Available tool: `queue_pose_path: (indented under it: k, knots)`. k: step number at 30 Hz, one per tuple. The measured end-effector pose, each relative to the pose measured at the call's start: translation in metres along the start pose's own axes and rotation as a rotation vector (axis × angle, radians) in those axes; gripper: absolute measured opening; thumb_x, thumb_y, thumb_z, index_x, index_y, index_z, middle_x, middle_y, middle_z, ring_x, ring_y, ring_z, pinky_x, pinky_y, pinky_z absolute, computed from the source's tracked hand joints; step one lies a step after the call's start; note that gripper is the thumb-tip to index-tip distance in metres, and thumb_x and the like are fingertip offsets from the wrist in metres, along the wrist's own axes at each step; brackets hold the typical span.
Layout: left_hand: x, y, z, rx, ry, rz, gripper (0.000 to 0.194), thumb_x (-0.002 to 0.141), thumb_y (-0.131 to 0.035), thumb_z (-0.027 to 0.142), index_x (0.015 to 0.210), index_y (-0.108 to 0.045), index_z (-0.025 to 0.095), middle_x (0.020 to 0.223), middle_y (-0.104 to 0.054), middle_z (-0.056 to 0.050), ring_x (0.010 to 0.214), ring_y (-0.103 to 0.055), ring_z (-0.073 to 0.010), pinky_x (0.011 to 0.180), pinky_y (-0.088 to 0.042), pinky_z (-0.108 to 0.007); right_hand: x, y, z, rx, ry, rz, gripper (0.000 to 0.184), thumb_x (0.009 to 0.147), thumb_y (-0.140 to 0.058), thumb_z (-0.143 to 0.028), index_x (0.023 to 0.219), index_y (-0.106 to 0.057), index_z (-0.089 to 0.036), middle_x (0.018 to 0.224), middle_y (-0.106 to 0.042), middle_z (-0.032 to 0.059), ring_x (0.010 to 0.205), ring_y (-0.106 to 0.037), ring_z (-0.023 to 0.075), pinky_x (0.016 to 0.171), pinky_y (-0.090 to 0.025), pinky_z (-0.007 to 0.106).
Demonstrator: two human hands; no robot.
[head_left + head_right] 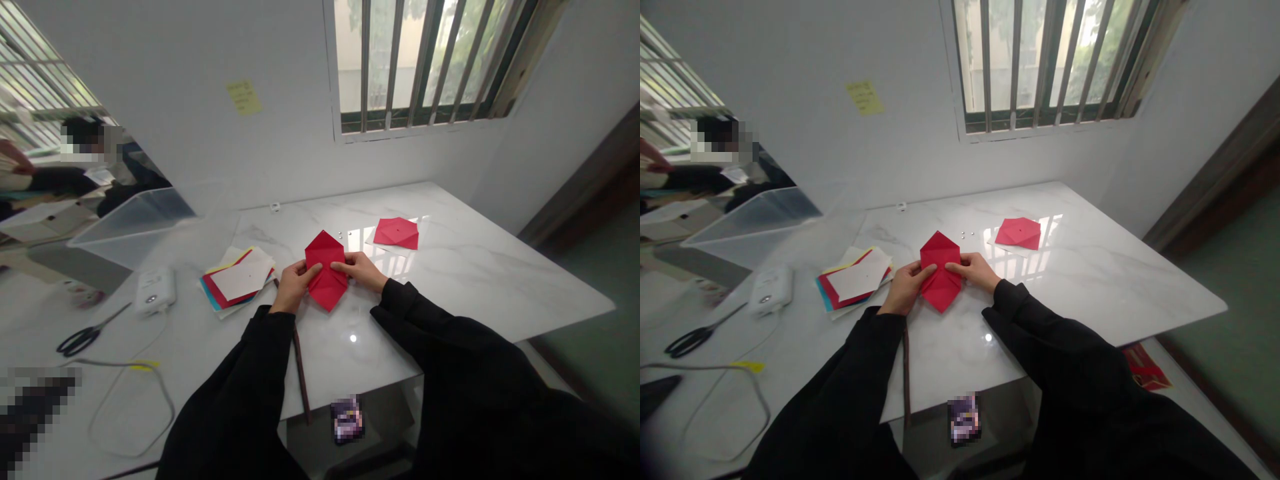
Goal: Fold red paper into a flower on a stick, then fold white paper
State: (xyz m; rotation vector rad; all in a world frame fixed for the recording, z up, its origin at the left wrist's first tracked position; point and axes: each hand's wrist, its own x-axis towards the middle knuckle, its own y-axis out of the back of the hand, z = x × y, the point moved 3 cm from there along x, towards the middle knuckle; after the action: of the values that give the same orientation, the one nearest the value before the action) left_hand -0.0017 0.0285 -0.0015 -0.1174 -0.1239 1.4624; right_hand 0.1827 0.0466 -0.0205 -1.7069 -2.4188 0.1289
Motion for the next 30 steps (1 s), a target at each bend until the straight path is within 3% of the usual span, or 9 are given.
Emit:
queue_pose_path:
  k: [13,25,30]
  knots:
    - [-0.0012,-0.0017,0.0021,0.041,0.004,-0.002,0.064,0.061,-0.094,0.049,0.107,-0.075,0.009,0.102,-0.079,-0.015,0.098,-0.074,-0.0317,0.093,-0.059,-0.046,0.0019,-0.0003,0.0001,0.013,-0.024,0.018,0.052,0.067,-0.088,-0.051,0.095,-0.075,-0.009,0.079,-0.073,0.0065,0.064,-0.058,0.0134,0.057,-0.043,0.025]
    - [-0.0001,-0.001,-0.0001,0.032,0.002,-0.007,0.059,0.061,-0.095,0.046,0.103,-0.076,0.009,0.097,-0.08,-0.014,0.092,-0.075,-0.0305,0.092,-0.059,-0.047,0.0004,0.0026,0.0002,-0.074,-0.054,0.006,0.056,0.067,-0.087,-0.056,0.092,-0.075,-0.008,0.068,-0.066,0.0019,0.055,-0.047,0.0089,0.051,-0.032,0.023]
    - [-0.0007,-0.0017,0.0003,0.034,0.004,-0.011,0.059,0.063,-0.094,0.046,0.105,-0.076,0.009,0.098,-0.08,-0.014,0.094,-0.075,-0.0306,0.091,-0.059,-0.046,0.001,0.0021,0.0005,-0.065,-0.056,0.005,0.053,0.067,-0.087,-0.054,0.089,-0.075,-0.008,0.069,-0.068,0.003,0.056,-0.049,0.0095,0.052,-0.033,0.024]
